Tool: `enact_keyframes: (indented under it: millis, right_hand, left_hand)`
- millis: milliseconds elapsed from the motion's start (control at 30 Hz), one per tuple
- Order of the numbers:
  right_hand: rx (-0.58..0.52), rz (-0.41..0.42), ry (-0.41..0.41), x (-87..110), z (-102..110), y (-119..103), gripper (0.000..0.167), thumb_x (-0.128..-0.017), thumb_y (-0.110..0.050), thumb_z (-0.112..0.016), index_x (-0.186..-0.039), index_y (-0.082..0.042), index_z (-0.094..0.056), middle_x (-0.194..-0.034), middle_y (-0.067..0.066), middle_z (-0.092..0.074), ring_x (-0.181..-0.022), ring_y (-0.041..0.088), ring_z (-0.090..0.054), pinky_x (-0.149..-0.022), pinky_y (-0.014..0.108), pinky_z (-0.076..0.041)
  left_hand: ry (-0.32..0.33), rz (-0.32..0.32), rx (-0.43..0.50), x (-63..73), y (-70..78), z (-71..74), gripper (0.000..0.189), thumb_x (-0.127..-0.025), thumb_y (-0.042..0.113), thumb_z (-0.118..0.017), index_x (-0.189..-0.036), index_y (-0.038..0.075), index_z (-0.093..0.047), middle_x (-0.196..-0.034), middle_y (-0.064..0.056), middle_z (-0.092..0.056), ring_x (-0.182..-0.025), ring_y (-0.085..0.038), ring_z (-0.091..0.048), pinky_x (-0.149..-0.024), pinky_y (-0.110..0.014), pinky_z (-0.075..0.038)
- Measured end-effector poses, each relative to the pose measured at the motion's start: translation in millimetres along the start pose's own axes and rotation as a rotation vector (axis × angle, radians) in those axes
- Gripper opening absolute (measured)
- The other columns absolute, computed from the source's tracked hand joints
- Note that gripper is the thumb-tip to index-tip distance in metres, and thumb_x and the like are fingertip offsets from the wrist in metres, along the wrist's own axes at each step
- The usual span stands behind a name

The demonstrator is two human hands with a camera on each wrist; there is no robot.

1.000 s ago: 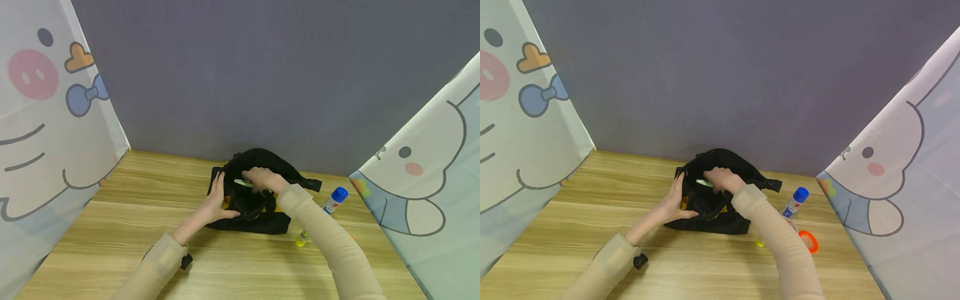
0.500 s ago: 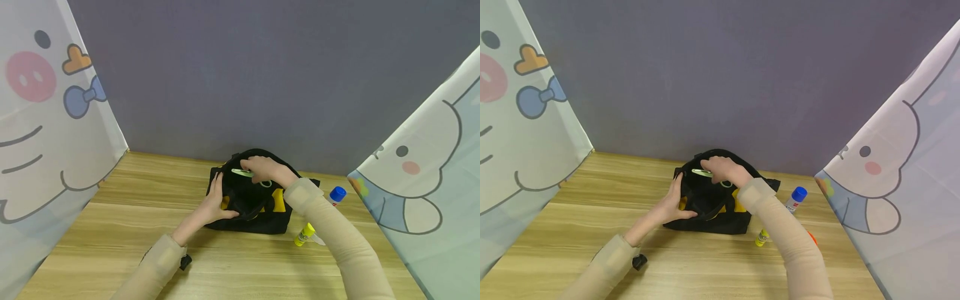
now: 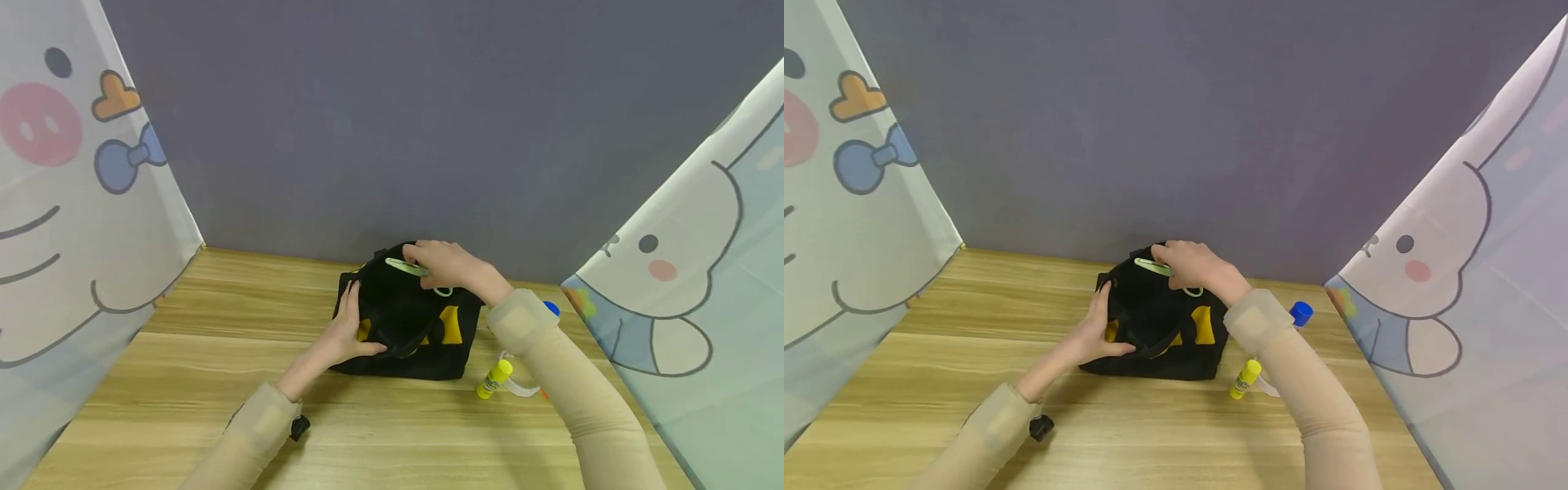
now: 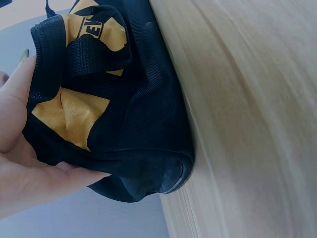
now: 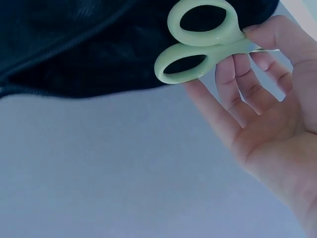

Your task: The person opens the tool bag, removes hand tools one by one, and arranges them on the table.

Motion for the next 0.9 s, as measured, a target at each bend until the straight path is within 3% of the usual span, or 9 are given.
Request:
enact_keyframes:
  millis: [233,300,433,533,567,733,900]
  right_hand:
    - [0.042,-0.036,0.059,30.3,8.4,7.4,0.03,-0.086,-0.01,-0.073,-0.111,-0.014,-0.056,-0.095,0.004,-0.057,-0.072,0.018,-0.048,-0.055,0.027,-0.036]
    - [0.045,-0.047,0.066,40.1,8.2,9.9,0.03,-0.085,-0.01,-0.072,-0.11,-0.014,-0.055,-0.094,0.004,-0.056,-0.069,0.018,-0.047,-0.053,0.026,-0.034]
    - [0.038,-0.066,0.073,60.7,4.4,14.2,0.029,-0.085,-0.01,-0.071,-0.107,-0.014,-0.053,-0.09,0.002,-0.053,-0.065,0.016,-0.044,-0.049,0.025,-0.029]
    - [0.033,-0.096,0.08,77.3,0.3,16.8,0.029,-0.085,-0.011,-0.072,-0.105,-0.013,-0.052,-0.087,0.002,-0.052,-0.063,0.015,-0.043,-0.049,0.025,-0.028]
    - [0.035,-0.108,0.085,83.1,-1.3,18.0,0.028,-0.085,-0.011,-0.072,-0.105,-0.013,-0.052,-0.086,0.001,-0.052,-0.062,0.015,-0.043,-0.049,0.025,-0.028]
    - [0.043,-0.166,0.117,113.4,-9.4,25.4,0.027,-0.084,-0.013,-0.074,-0.099,-0.013,-0.051,-0.082,0.001,-0.053,-0.061,0.013,-0.041,-0.048,0.024,-0.027]
    - [0.024,-0.206,0.15,141.9,-24.1,33.0,0.027,-0.08,-0.009,-0.072,-0.091,-0.012,-0.049,-0.073,-0.003,-0.048,-0.055,0.011,-0.038,-0.047,0.022,-0.025]
  left_hand:
    - [-0.001,-0.018,-0.006,-2.5,0.6,1.4,0.127,-0.077,0.029,-0.087,-0.157,0.0,0.007,-0.163,-0.029,0.008,-0.145,-0.05,-0.028,-0.111,-0.058,-0.04]
    - [-0.007,-0.014,-0.014,-3.1,0.8,2.0,0.127,-0.077,0.03,-0.086,-0.157,0.001,0.008,-0.163,-0.029,0.009,-0.142,-0.051,-0.033,-0.107,-0.057,-0.044]
    - [-0.021,0.005,-0.031,-3.4,0.3,3.7,0.127,-0.078,0.031,-0.086,-0.157,0.002,0.01,-0.164,-0.028,0.01,-0.116,-0.046,-0.059,-0.087,-0.045,-0.057]
    - [-0.027,0.014,-0.035,-3.4,-0.8,5.7,0.127,-0.078,0.031,-0.085,-0.157,0.003,0.011,-0.164,-0.027,0.01,-0.104,-0.042,-0.065,-0.073,-0.039,-0.058]
    - [-0.029,0.019,-0.036,-3.7,-1.3,6.4,0.127,-0.078,0.031,-0.085,-0.157,0.004,0.011,-0.164,-0.026,0.011,-0.104,-0.043,-0.065,-0.073,-0.04,-0.058]
    - [-0.038,0.022,-0.038,-6.0,-4.7,9.2,0.128,-0.079,0.033,-0.084,-0.157,0.005,0.014,-0.165,-0.024,0.013,-0.132,-0.051,-0.046,-0.094,-0.053,-0.053]
    - [-0.04,0.008,-0.039,-5.4,-8.1,14.1,0.128,-0.08,0.033,-0.084,-0.156,0.004,0.014,-0.164,-0.027,0.012,-0.129,-0.052,-0.049,-0.096,-0.055,-0.052]
Point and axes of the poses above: each hand's wrist, its own x-axis away from the middle knuckle, its own z-axis out of the back of the hand, y = z × x, the point moved 1 cm from there along -x, towards the middle knuckle
